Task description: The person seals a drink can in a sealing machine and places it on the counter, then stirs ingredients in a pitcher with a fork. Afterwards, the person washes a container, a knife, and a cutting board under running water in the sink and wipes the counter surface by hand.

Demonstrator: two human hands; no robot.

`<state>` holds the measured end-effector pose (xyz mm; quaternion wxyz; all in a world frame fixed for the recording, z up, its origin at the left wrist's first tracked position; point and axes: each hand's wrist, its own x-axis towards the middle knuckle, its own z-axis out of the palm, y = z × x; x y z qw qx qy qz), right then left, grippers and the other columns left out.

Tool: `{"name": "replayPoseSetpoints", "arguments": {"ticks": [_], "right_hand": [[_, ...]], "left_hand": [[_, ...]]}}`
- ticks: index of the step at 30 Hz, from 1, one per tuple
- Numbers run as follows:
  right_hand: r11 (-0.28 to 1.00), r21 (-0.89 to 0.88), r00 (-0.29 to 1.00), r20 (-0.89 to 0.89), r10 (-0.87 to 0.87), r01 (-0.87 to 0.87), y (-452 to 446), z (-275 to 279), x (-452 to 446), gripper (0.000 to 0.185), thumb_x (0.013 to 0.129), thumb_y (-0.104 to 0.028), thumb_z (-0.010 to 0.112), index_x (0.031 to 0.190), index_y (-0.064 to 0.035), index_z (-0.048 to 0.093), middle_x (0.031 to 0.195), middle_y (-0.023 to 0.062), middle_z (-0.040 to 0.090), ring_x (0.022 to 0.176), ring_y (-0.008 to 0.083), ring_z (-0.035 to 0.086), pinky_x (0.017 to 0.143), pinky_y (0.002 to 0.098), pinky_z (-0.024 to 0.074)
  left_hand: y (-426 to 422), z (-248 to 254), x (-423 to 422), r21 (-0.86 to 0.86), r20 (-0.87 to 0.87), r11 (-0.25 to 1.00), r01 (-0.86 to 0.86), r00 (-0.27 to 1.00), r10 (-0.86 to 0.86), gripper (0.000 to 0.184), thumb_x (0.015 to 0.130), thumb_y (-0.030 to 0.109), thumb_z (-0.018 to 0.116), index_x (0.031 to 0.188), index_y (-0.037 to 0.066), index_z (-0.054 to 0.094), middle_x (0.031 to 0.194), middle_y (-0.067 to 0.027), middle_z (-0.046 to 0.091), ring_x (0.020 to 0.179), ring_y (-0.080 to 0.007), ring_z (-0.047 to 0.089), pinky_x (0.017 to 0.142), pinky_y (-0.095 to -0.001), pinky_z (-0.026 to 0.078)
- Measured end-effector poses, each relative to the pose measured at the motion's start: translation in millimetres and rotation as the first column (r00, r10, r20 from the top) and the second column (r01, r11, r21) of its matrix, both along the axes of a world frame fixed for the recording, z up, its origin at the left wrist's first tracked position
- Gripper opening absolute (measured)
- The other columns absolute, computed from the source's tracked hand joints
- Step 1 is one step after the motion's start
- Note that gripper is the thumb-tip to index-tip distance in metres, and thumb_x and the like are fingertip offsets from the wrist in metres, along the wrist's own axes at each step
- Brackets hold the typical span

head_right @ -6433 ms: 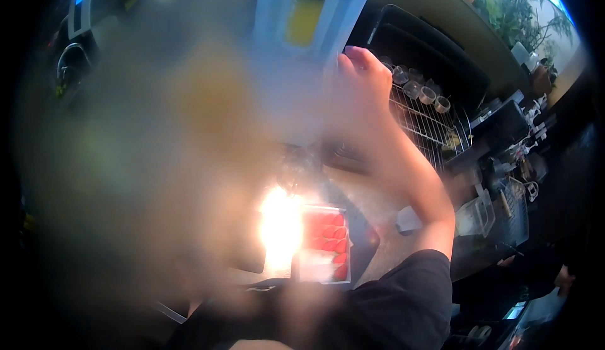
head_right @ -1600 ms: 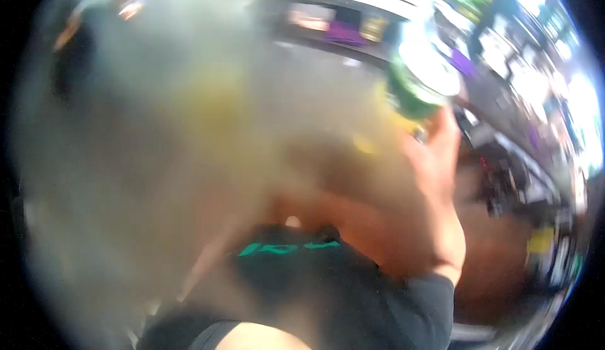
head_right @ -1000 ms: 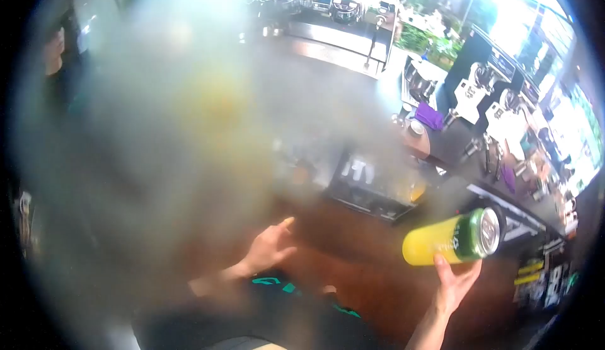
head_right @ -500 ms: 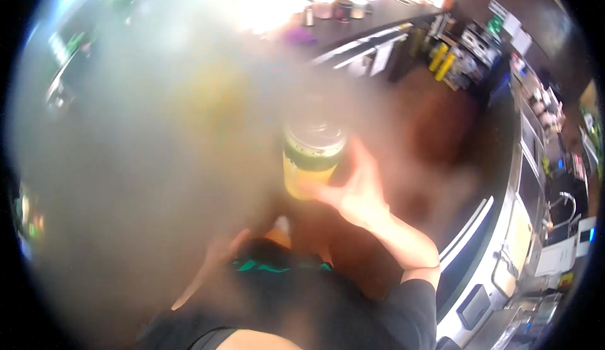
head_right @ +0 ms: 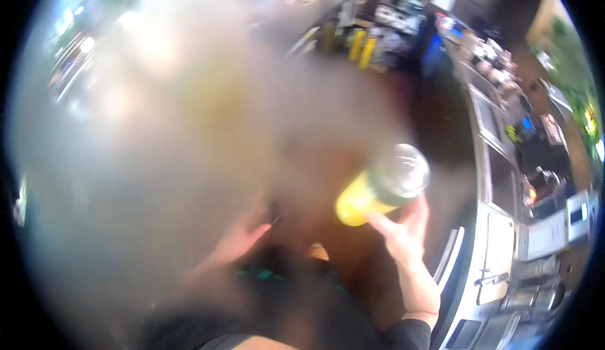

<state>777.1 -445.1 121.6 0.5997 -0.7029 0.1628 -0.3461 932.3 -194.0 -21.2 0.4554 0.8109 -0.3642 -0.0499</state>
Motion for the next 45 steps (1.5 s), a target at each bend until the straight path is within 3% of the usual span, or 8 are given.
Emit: {"name": "replayPoseSetpoints", "arguments": {"ticks": [5, 9, 15, 23, 31, 37, 39, 45], "right_hand": [[0.994, -0.081, 0.997, -0.039, -0.072, 0.068, -124.9, -22.8, 67.2, 0.076, 0.063, -0.015, 0.087, 0.126, 0.0004, 0.050, 0.118, 0.0105, 0.060, 0.114, 0.0197, 0.054, 0.104, 0.0361, 0.0369], [0.993, -0.121, 0.996, -0.092, -0.006, -0.005, -225.1, -21.4, 136.4, 0.074, 0.064, -0.018, 0.087, 0.125, -0.0012, 0.050, 0.118, 0.0110, 0.060, 0.114, 0.0192, 0.053, 0.104, 0.0360, 0.0370], [0.992, -0.062, 0.989, -0.107, 0.103, -0.110, -349.8, -19.2, 252.8, 0.072, 0.065, -0.021, 0.086, 0.124, -0.0015, 0.050, 0.116, 0.0120, 0.062, 0.108, 0.0195, 0.058, 0.097, 0.0360, 0.0450], [0.969, -0.160, 0.973, -0.168, 0.160, -0.187, -528.2, -53.9, 430.2, 0.078, 0.068, -0.024, 0.084, 0.131, 0.0001, 0.046, 0.119, 0.0163, 0.062, 0.112, 0.0234, 0.059, 0.098, 0.0375, 0.0448], [0.991, -0.079, 0.985, -0.144, 0.098, -0.111, -714.1, -28.7, 592.6, 0.073, 0.071, -0.024, 0.083, 0.130, -0.0015, 0.047, 0.119, 0.0128, 0.061, 0.112, 0.0212, 0.058, 0.099, 0.0368, 0.0432], [0.991, -0.124, 0.987, -0.160, 0.025, -0.045, -884.4, -52.3, 690.9, 0.069, 0.069, -0.029, 0.084, 0.121, 0.0004, 0.050, 0.113, 0.0158, 0.061, 0.108, 0.0266, 0.058, 0.095, 0.0377, 0.0444], [0.985, -0.159, 0.959, -0.282, 0.015, -0.062, -950.7, -53.1, 721.5, 0.078, 0.067, -0.021, 0.085, 0.130, -0.0016, 0.044, 0.124, 0.0141, 0.057, 0.119, 0.0237, 0.054, 0.103, 0.0389, 0.0428], [0.948, -0.247, 0.914, -0.395, 0.092, -0.202, -1153.5, -30.5, 818.6, 0.087, 0.069, -0.033, 0.083, 0.137, -0.0029, 0.037, 0.130, 0.0185, 0.048, 0.125, 0.0320, 0.047, 0.105, 0.0420, 0.0380]], "left_hand": [[-129.5, -25.7, 89.2, 0.062, -0.042, 0.997, 0.046, 0.998, -0.043, 0.074, 0.073, 0.009, 0.079, 0.138, 0.011, 0.045, 0.098, -0.0083, 0.065, 0.088, -0.0226, 0.062, 0.074, -0.0327, 0.052], [-246.7, -14.2, 145.8, -0.042, 0.004, 0.996, 0.076, 0.997, -0.076, 0.073, 0.071, 0.010, 0.081, 0.136, 0.009, 0.047, 0.099, -0.0080, 0.066, 0.088, -0.0227, 0.061, 0.076, -0.0327, 0.052], [-406.3, 47.2, 227.5, -0.001, -0.069, 0.977, 0.214, 0.974, -0.214, 0.076, 0.068, 0.019, 0.084, 0.134, 0.005, 0.048, 0.122, -0.0137, 0.061, 0.111, -0.0291, 0.058, 0.095, -0.0374, 0.046], [-623.3, 47.0, 407.6, -0.076, -0.245, 0.929, 0.363, 0.896, -0.370, 0.102, 0.062, 0.030, 0.086, 0.144, 0.002, 0.033, 0.139, -0.0171, 0.048, 0.127, -0.0304, 0.048, 0.105, -0.0407, 0.039], [-838.5, 85.0, 571.2, -0.115, -0.267, 0.909, 0.400, 0.869, -0.416, 0.093, 0.065, 0.023, 0.082, 0.142, 0.002, 0.034, 0.132, -0.0191, 0.053, 0.121, -0.0316, 0.054, 0.101, -0.0397, 0.043], [-1019.2, 53.2, 672.0, -0.125, -0.259, 0.922, 0.366, 0.885, -0.387, 0.075, 0.062, 0.024, 0.083, 0.126, 0.001, 0.051, 0.112, -0.0177, 0.065, 0.107, -0.0306, 0.064, 0.092, -0.0382, 0.050], [-1086.4, 56.6, 699.5, -0.133, -0.216, 0.935, 0.330, 0.911, -0.352, 0.070, 0.061, 0.022, 0.083, 0.121, 0.000, 0.054, 0.108, -0.0174, 0.067, 0.103, -0.0295, 0.066, 0.090, -0.0369, 0.051], [-1274.5, 81.2, 783.5, -0.155, -0.161, 0.972, 0.175, 0.967, -0.199, 0.068, 0.057, 0.020, 0.086, 0.115, -0.001, 0.055, 0.101, -0.0144, 0.068, 0.096, -0.0243, 0.068, 0.085, -0.0346, 0.052]]}}
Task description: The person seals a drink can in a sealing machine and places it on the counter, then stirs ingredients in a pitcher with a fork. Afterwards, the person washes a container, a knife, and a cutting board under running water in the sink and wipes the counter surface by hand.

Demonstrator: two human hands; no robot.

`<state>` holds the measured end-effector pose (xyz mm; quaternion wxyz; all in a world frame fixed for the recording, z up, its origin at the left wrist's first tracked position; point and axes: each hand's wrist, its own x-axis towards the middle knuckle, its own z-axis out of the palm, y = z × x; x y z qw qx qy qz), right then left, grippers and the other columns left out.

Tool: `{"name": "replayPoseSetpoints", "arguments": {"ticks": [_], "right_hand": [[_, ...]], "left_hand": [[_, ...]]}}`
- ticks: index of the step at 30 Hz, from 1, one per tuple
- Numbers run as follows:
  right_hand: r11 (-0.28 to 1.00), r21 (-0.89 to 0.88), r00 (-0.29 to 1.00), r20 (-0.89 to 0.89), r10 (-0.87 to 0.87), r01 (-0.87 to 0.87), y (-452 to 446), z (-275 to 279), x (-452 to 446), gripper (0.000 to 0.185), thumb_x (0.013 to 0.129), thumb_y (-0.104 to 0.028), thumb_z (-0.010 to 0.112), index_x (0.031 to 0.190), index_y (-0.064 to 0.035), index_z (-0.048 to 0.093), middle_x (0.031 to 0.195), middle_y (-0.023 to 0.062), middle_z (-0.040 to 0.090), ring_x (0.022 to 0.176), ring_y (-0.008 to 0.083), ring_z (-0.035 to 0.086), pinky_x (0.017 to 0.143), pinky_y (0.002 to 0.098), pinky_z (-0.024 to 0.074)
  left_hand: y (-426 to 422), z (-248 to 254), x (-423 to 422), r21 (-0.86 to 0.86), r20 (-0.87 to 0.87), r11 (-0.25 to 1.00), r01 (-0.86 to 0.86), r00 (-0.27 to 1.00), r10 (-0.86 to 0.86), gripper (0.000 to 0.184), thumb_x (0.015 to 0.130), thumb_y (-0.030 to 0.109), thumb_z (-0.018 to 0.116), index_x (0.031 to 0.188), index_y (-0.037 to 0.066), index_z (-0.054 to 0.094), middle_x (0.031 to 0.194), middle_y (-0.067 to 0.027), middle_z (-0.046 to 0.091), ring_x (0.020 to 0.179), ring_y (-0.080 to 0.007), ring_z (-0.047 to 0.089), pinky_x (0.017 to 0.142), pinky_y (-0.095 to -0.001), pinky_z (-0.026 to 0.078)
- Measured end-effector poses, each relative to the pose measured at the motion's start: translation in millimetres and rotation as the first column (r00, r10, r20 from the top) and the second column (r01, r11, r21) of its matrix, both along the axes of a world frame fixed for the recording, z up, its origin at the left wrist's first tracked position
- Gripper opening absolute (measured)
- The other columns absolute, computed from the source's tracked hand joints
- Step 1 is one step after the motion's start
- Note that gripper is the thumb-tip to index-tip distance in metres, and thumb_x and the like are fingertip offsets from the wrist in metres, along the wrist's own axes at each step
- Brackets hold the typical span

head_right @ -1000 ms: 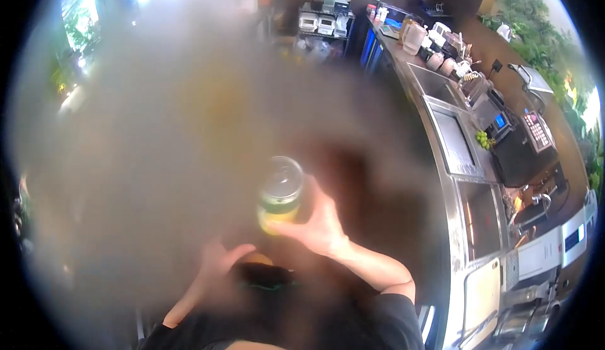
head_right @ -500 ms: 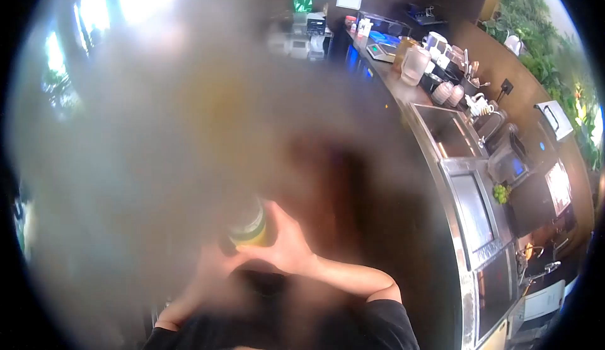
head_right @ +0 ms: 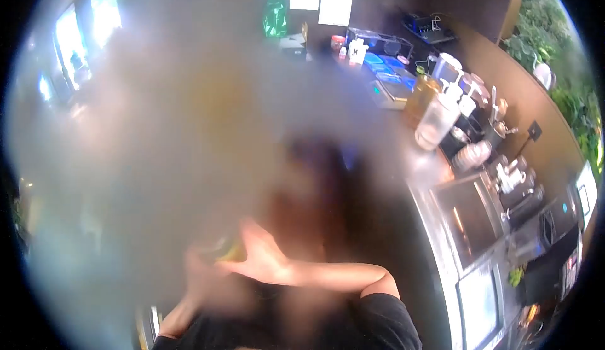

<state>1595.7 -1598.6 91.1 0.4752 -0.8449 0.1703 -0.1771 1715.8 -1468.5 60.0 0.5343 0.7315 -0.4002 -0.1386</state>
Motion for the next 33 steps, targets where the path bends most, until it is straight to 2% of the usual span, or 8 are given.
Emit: {"name": "replayPoseSetpoints", "arguments": {"ticks": [7, 12, 18, 19, 21, 22, 30, 33], "right_hand": [[0.898, -0.431, 0.996, -0.050, 0.079, -0.092, -249.4, -16.4, 108.3, 0.106, 0.068, -0.042, 0.082, 0.150, -0.0122, 0.021, 0.143, 0.0172, 0.038, 0.129, 0.0372, 0.039, 0.106, 0.0441, 0.0388], [0.708, -0.657, 0.965, 0.147, -0.216, 0.259, -505.1, -46.9, 173.3, 0.072, 0.071, -0.033, 0.081, 0.130, -0.0064, 0.052, 0.128, 0.0148, 0.055, 0.113, 0.0313, 0.056, 0.095, 0.0385, 0.0475], [0.710, -0.426, 0.817, 0.143, -0.559, 0.561, -827.5, 6.9, 189.1, 0.030, 0.078, -0.028, 0.075, 0.098, -0.0063, 0.071, 0.083, 0.0077, 0.071, 0.075, 0.0165, 0.068, 0.073, 0.0317, 0.0533], [0.629, -0.334, 0.655, -0.046, -0.754, 0.702, -865.0, 39.7, 199.4, 0.024, 0.079, -0.024, 0.072, 0.096, -0.0070, 0.072, 0.077, 0.0071, 0.071, 0.074, 0.0165, 0.068, 0.071, 0.0326, 0.0530], [0.140, -0.814, 0.574, 0.264, -0.775, 0.563, -985.2, 54.4, 198.5, 0.014, 0.081, -0.019, 0.067, 0.086, -0.0078, 0.074, 0.079, 0.0082, 0.072, 0.073, 0.0178, 0.069, 0.070, 0.0322, 0.0525], [0.255, -0.533, 0.510, 0.411, -0.756, 0.807, -1030.8, 72.7, 199.5, 0.014, 0.082, -0.017, 0.064, 0.088, -0.0097, 0.075, 0.079, 0.0076, 0.072, 0.074, 0.0180, 0.069, 0.071, 0.0321, 0.0527], [0.176, -0.012, 0.155, 0.533, -0.832, 0.984, -1362.9, 188.3, 284.9, 0.018, 0.076, -0.028, 0.064, 0.086, -0.0217, 0.077, 0.088, 0.0056, 0.073, 0.088, 0.0278, 0.068, 0.080, 0.0394, 0.0531], [0.007, -0.017, 0.016, 0.605, -0.796, 1.000, -1421.1, 217.2, 321.6, 0.018, 0.076, -0.030, 0.066, 0.088, -0.0225, 0.077, 0.092, 0.0104, 0.072, 0.089, 0.0316, 0.068, 0.079, 0.0417, 0.0540]], "left_hand": [[-208.1, -49.2, 129.2, -0.090, -0.063, 0.996, -0.012, 0.998, 0.006, 0.061, 0.060, 0.014, 0.085, 0.112, -0.001, 0.058, 0.096, -0.0102, 0.069, 0.089, -0.0171, 0.067, 0.082, -0.0311, 0.052], [-355.4, 8.4, 210.0, -0.095, 0.035, 0.990, 0.100, 0.995, -0.097, 0.059, 0.060, 0.012, 0.085, 0.110, -0.001, 0.058, 0.095, -0.0091, 0.069, 0.086, -0.0163, 0.067, 0.081, -0.0302, 0.052], [-507.2, 12.7, 286.0, -0.125, -0.046, 0.992, 0.030, 0.998, -0.036, 0.055, 0.059, 0.009, 0.087, 0.104, -0.003, 0.059, 0.092, -0.0086, 0.068, 0.084, -0.0155, 0.066, 0.079, -0.0295, 0.052], [-532.4, 11.0, 295.0, -0.133, -0.035, 0.991, -0.011, 0.999, 0.006, 0.055, 0.058, 0.009, 0.087, 0.103, -0.003, 0.059, 0.093, -0.0088, 0.068, 0.085, -0.0154, 0.066, 0.079, -0.0294, 0.052], [-579.5, 6.7, 306.8, -0.164, -0.032, 0.983, -0.086, 0.996, 0.082, 0.054, 0.057, 0.008, 0.087, 0.103, -0.003, 0.060, 0.093, -0.0087, 0.068, 0.084, -0.0161, 0.065, 0.079, -0.0294, 0.052], [-604.3, 2.4, 311.9, -0.161, -0.035, 0.978, -0.130, 0.991, 0.126, 0.054, 0.057, 0.007, 0.087, 0.103, -0.004, 0.060, 0.093, -0.0085, 0.067, 0.084, -0.0163, 0.065, 0.079, -0.0294, 0.052], [-776.0, -3.8, 313.0, -0.317, -0.327, 0.769, -0.555, 0.825, 0.461, 0.072, 0.062, -0.006, 0.077, 0.128, -0.009, 0.047, 0.118, -0.0195, 0.060, 0.106, -0.0273, 0.062, 0.092, -0.0378, 0.050], [-802.5, 7.8, 313.7, -0.228, -0.044, 0.727, -0.648, 0.752, 0.657, 0.063, 0.067, 0.007, 0.081, 0.122, -0.007, 0.053, 0.114, -0.0174, 0.062, 0.101, -0.0259, 0.062, 0.091, -0.0383, 0.049]]}}
